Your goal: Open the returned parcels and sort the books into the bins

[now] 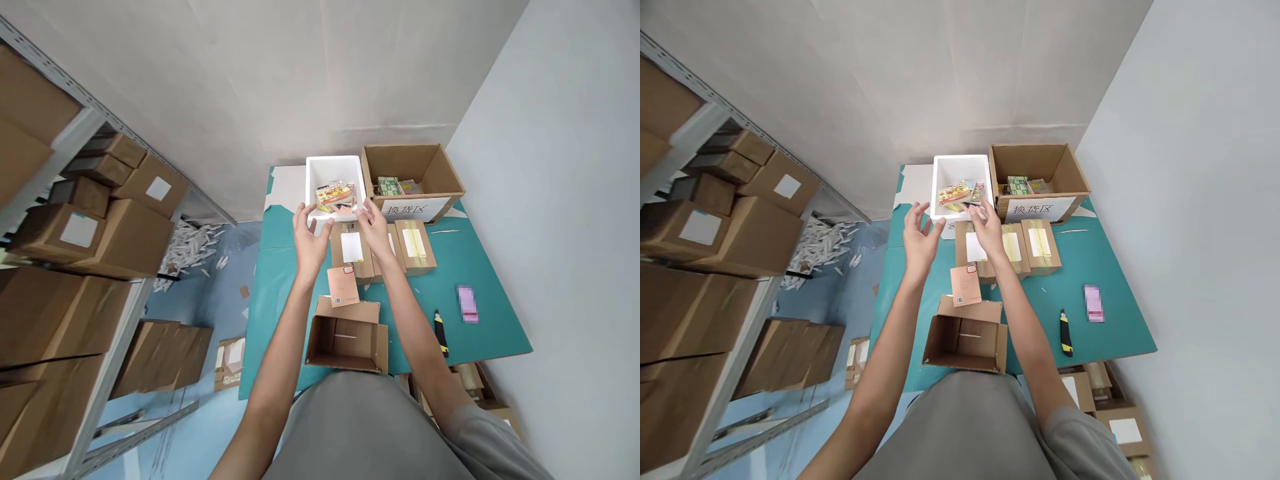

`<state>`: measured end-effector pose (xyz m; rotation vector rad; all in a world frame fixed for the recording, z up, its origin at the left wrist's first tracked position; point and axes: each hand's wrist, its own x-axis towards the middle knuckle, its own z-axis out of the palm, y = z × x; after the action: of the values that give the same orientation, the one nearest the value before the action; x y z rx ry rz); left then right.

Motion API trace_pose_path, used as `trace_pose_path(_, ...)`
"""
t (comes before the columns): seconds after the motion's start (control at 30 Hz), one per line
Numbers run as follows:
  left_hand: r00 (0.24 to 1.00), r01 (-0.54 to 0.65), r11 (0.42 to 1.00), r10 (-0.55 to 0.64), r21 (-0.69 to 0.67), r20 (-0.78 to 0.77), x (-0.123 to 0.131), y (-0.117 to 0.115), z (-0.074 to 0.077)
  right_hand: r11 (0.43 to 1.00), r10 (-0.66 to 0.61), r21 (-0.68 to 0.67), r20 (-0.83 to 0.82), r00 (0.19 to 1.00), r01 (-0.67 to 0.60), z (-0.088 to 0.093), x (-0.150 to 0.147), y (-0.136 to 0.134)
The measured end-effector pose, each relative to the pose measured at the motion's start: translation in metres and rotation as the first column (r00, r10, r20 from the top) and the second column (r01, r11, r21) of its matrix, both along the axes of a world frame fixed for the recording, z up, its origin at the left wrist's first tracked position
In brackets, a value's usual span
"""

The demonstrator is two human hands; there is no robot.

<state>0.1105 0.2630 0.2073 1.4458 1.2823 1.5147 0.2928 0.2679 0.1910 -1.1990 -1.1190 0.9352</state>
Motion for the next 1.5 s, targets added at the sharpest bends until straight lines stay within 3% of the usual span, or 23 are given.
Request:
trace_pose_path(0.07,0.998,-0.029,0.996,0.025,-0.081,-0.053,-0.013,-0.012,-0.017,0.994,0.055,-0.096,0.034,0.998,-0.052,-0.027,0.004,-0.017)
trace_pose_path(0.17,0.996,-0.052,0.960,0.031,-0.274,-0.082,-0.035,-0.053,-0.058,0.947,0.100,-0.314,0.091,0.991,-0.067,-0.081,0.013,-0.074)
trace_pose_path(0.27,0.996,-0.070,0.902,0.038,-0.426,-0.082,-0.055,-0.094,-0.098,0.817,0.166,-0.575,0.166,0.972,-0.042,-0.122,0.023,-0.131)
trace_pose_path(0.37,0.988,-0.039,0.858,-0.044,-0.512,-0.148,-0.067,-0.117,-0.123,0.725,0.260,-0.687,0.192,0.946,-0.060,-0.141,0.026,-0.157)
trace_pose_path(0.53,0.937,0.038,0.778,-0.245,-0.627,-0.247,-0.057,-0.117,-0.138,0.722,0.253,-0.690,0.183,0.950,-0.059,-0.142,0.009,-0.141)
trace_pose_path(0.67,0.913,0.057,0.750,-0.306,-0.660,-0.269,-0.042,-0.115,-0.140,0.752,0.210,-0.656,0.143,0.967,-0.066,-0.132,-0.011,-0.127)
trace_pose_path(0.73,0.934,0.061,0.764,-0.270,-0.642,-0.232,-0.041,-0.117,-0.139,0.782,0.196,-0.616,0.098,0.976,-0.095,-0.123,-0.016,-0.130)
trace_pose_path(0.8,0.980,0.073,0.785,-0.173,-0.615,-0.103,-0.046,-0.124,-0.134,0.834,0.165,-0.536,0.010,0.986,-0.134,-0.111,-0.016,-0.139)
trace_pose_path(0.87,0.988,0.146,0.792,-0.088,-0.593,0.126,-0.052,-0.134,-0.125,0.885,0.135,-0.438,-0.079,0.988,-0.156,-0.098,-0.015,-0.153)
trace_pose_path(0.93,0.939,0.254,0.779,-0.058,-0.573,0.338,-0.057,-0.147,-0.114,0.911,0.121,-0.381,-0.110,0.987,-0.154,-0.084,-0.015,-0.168)
trace_pose_path(1.03,0.881,0.326,0.768,-0.034,-0.552,0.472,-0.060,-0.169,-0.097,0.923,0.114,-0.360,-0.087,0.990,-0.138,-0.066,-0.020,-0.190)
trace_pose_path(1.27,0.880,0.258,0.819,0.020,-0.513,0.474,-0.059,-0.199,-0.072,0.966,0.006,-0.256,0.123,0.992,0.026,-0.038,-0.039,-0.226)
trace_pose_path(1.4,0.936,0.141,0.884,0.027,-0.446,0.350,-0.049,-0.212,-0.060,0.957,0.082,-0.280,0.020,0.996,-0.074,-0.027,-0.058,-0.237)
trace_pose_path(1.5,0.973,0.124,0.922,-0.039,-0.368,0.229,-0.037,-0.229,-0.051,0.956,0.079,-0.278,-0.072,0.994,-0.096,-0.026,-0.074,-0.243)
